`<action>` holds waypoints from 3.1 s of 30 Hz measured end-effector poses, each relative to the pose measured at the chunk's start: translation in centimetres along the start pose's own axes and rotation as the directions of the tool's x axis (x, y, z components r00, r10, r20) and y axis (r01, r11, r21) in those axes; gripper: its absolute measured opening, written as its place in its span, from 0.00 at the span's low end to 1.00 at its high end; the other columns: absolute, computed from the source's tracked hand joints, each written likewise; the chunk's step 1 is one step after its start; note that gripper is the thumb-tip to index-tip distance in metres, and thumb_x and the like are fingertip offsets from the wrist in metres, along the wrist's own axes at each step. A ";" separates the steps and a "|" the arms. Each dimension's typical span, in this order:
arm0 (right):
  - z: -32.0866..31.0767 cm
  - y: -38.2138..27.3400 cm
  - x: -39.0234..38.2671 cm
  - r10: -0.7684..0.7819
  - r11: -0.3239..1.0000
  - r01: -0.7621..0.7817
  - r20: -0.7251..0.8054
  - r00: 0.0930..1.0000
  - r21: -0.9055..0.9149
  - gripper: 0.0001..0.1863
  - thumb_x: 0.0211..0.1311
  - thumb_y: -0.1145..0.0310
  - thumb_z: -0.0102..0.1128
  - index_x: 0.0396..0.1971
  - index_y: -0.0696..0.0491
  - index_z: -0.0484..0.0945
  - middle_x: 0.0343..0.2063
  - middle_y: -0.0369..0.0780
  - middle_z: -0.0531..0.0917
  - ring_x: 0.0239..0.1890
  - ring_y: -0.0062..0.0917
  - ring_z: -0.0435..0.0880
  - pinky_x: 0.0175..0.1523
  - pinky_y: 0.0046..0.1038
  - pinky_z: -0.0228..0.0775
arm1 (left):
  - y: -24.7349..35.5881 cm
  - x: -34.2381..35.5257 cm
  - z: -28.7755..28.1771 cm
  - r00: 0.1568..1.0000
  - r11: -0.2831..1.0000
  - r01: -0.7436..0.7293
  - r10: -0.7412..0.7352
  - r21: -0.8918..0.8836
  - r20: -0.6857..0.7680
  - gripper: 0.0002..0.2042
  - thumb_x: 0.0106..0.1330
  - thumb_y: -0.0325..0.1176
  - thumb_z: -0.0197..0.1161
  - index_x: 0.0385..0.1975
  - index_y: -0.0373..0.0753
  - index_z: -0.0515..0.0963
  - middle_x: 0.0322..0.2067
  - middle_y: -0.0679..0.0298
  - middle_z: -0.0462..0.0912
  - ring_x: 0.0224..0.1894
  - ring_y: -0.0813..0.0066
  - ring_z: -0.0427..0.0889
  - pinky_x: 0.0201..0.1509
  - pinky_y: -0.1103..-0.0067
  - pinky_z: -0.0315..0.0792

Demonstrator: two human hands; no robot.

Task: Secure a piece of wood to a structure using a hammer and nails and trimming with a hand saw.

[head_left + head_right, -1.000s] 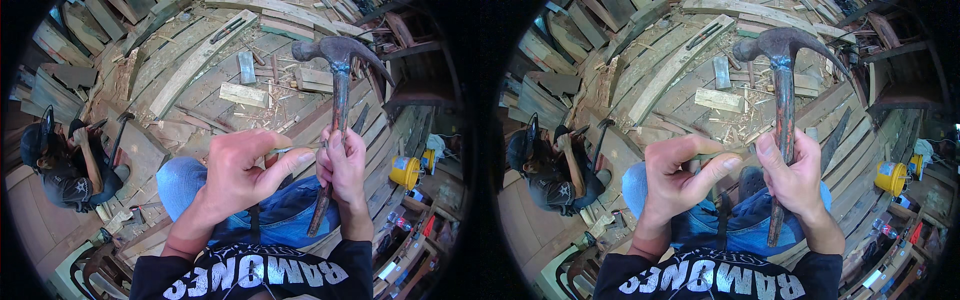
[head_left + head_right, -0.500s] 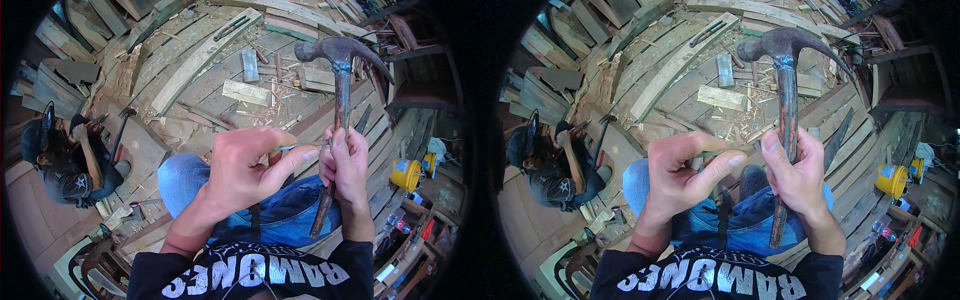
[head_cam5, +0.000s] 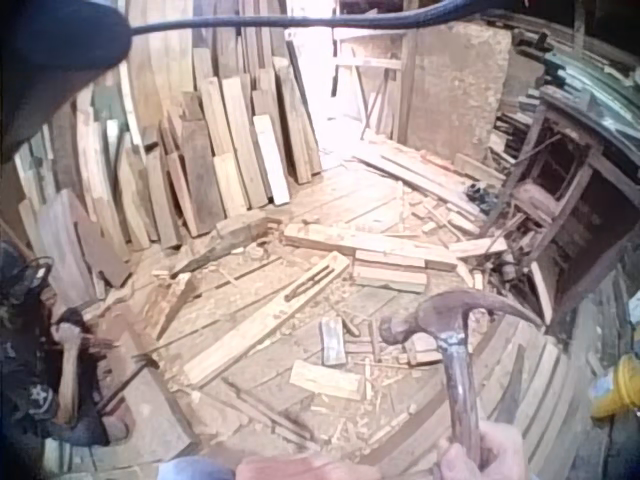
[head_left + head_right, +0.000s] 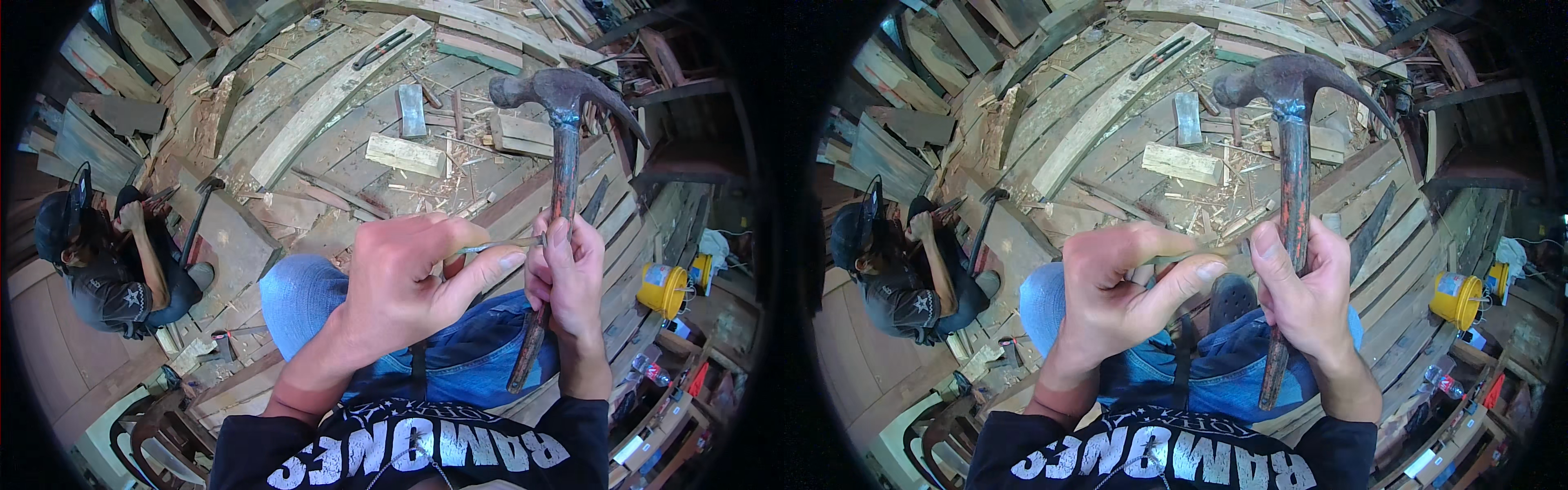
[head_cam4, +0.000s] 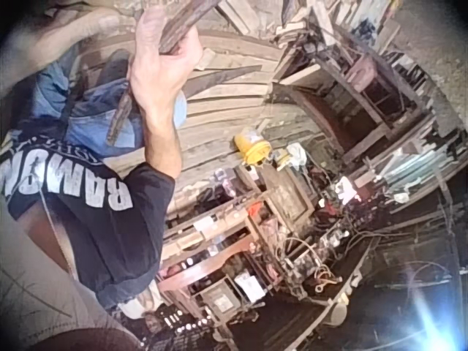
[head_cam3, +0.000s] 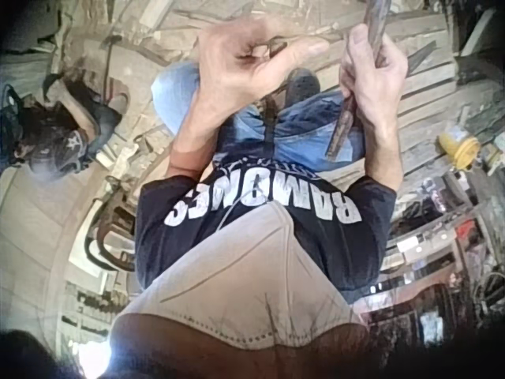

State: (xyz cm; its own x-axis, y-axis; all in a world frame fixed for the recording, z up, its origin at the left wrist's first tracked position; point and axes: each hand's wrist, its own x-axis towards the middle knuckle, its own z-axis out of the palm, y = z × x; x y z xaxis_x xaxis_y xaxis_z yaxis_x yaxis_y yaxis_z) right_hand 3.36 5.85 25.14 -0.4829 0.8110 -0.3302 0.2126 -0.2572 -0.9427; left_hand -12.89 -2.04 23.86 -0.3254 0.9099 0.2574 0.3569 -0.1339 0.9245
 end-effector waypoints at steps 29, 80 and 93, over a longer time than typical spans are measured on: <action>10.7 31.4 37.2 -0.335 0.639 0.027 -0.247 0.909 -0.769 0.29 0.36 0.58 0.78 0.34 0.65 0.78 0.45 0.52 0.73 0.52 0.43 0.71 0.58 0.38 0.63 | 5.8 -10.6 -7.1 0.416 0.964 0.266 -0.105 0.010 -0.903 0.26 0.72 0.53 0.44 0.28 0.34 0.77 0.14 0.70 0.62 0.14 0.83 0.54 0.21 0.87 0.54; -16.9 33.2 0.5 -0.204 0.748 0.093 -0.095 0.974 -0.657 0.23 0.28 0.67 0.73 0.30 0.61 0.78 0.34 0.47 0.77 0.38 0.40 0.79 0.44 0.35 0.73 | -1.4 -2.8 5.7 0.938 0.934 0.343 -0.334 0.097 -0.095 0.07 0.64 0.28 0.60 0.29 0.30 0.79 0.21 0.65 0.78 0.19 0.87 0.68 0.23 0.88 0.63; -15.8 36.8 0.0 -0.188 0.775 0.074 -0.117 0.975 -0.628 0.21 0.33 0.72 0.72 0.33 0.63 0.79 0.44 0.48 0.74 0.49 0.40 0.74 0.54 0.35 0.69 | -6.3 -2.4 9.9 0.843 0.783 0.237 -0.460 0.575 0.279 0.10 0.60 0.35 0.67 0.28 0.33 0.82 0.17 0.55 0.78 0.17 0.68 0.75 0.24 0.76 0.68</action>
State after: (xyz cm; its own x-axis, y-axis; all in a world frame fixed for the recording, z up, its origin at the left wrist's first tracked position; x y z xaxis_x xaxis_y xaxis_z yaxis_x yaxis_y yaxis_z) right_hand 24.64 4.67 -8.77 -0.4114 0.9007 -0.1395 0.6627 0.1905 -0.7242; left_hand -5.68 0.56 14.66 -0.1939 0.9382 -0.2868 0.7061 0.3364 0.6231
